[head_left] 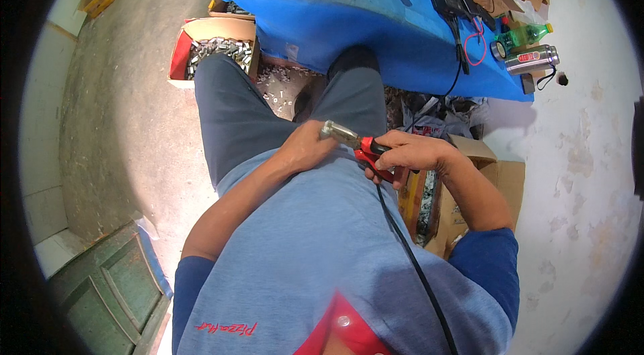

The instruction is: The person uses pliers to crimp a metal component held in their hands and then uses a screwdriver to tighten a screw on the part on a blue table.

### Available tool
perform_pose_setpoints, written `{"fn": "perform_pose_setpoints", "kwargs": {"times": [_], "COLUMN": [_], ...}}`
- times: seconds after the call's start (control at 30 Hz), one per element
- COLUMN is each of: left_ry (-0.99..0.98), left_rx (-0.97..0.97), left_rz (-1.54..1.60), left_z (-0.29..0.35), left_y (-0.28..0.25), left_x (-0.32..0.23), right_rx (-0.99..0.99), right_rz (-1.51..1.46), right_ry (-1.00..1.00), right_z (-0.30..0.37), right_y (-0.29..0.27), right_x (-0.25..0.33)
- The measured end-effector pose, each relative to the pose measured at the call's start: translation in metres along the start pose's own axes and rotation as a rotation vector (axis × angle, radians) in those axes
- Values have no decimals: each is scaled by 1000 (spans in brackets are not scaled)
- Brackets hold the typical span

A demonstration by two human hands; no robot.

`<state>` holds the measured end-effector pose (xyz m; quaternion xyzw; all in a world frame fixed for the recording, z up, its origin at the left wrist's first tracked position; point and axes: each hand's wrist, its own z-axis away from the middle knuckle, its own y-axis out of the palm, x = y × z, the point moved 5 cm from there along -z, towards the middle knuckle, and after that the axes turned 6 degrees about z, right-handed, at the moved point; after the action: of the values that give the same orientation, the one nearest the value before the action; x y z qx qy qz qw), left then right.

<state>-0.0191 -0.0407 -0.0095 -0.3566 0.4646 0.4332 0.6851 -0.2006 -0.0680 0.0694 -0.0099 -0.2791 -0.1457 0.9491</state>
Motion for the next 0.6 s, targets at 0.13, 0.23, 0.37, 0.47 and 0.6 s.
{"fn": "perform_pose_setpoints", "kwargs": {"times": [0.13,0.23,0.37,0.47,0.6], "left_ry": [-20,-30,86,137,126], "left_rx": [-14,-27,-57,-73,-61], "left_rz": [-29,-51,-40,-98,-147], "left_z": [0,1,-4,-1,0], "left_y": [1,0,3,4,4], "left_x": [3,-1,10,6,0], "right_rx": [14,-19,-159,-188,-192], "right_rz": [-32,181,478,552,624], "right_ry": [-42,-26,-259,-327,-349], "right_z": [2,-2,-4,-2,0], "right_y": [0,-4,-3,-3,-4], "right_x": [3,0,0,-3,-8]}}
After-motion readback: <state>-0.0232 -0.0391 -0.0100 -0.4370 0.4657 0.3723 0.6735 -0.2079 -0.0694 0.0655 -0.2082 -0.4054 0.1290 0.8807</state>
